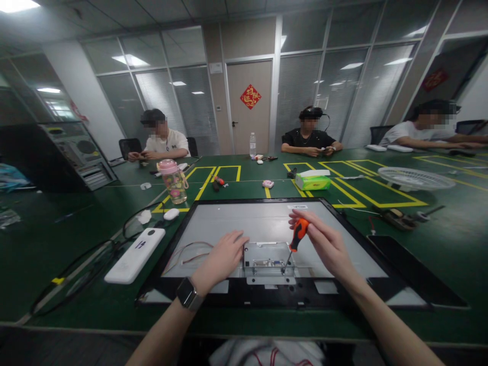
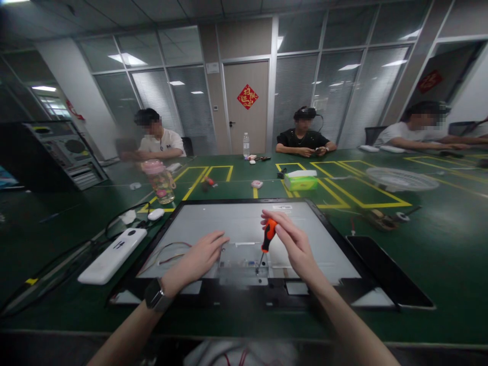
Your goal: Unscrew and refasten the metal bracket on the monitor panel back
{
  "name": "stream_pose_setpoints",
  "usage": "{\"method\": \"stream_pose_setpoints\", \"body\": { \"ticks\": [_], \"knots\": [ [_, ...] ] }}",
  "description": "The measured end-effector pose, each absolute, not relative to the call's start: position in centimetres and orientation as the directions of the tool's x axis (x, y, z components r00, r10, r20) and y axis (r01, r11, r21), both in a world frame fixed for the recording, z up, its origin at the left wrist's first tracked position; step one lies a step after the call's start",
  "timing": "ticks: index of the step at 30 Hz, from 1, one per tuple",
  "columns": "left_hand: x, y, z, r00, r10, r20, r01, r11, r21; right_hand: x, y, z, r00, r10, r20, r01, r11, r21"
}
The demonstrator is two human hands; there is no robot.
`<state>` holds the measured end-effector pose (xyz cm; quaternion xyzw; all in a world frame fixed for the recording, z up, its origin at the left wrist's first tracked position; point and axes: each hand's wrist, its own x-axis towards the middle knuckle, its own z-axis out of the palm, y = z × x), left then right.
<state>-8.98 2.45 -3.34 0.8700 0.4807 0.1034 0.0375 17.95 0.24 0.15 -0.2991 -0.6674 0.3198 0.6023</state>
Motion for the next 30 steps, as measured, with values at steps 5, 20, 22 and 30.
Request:
{"method": "stream_pose_setpoints", "body": {
  "ticks": [5, 20, 22, 30],
  "knots": [
    [-9.1, 2.5, -3.6, 0.521, 0.839, 0.157, 0.827, -0.542, 0.153, 18.1, 0.4, -0.4, -0.12, 0.814, 0.568, -0.11, 0.558, -0.823],
    [-8.8, 2.4, -3.2, 0.519, 0.842, 0.151, 0.828, -0.538, 0.159, 17.4, 0.3, 0.3, -0.207, 0.843, 0.496, -0.293, 0.431, -0.854],
    [-8.9, 2.4, -3.2, 0.518, 0.843, 0.146, 0.829, -0.537, 0.157, 17.4, 0.4, 0.1, -0.207, 0.829, 0.52, -0.3, 0.452, -0.84],
    [-8.9, 2.4, -3.2, 0.516, 0.845, 0.144, 0.833, -0.534, 0.148, 17.4, 0.6, 0.1, -0.117, 0.82, 0.56, -0.333, 0.499, -0.8]
  ]
}}
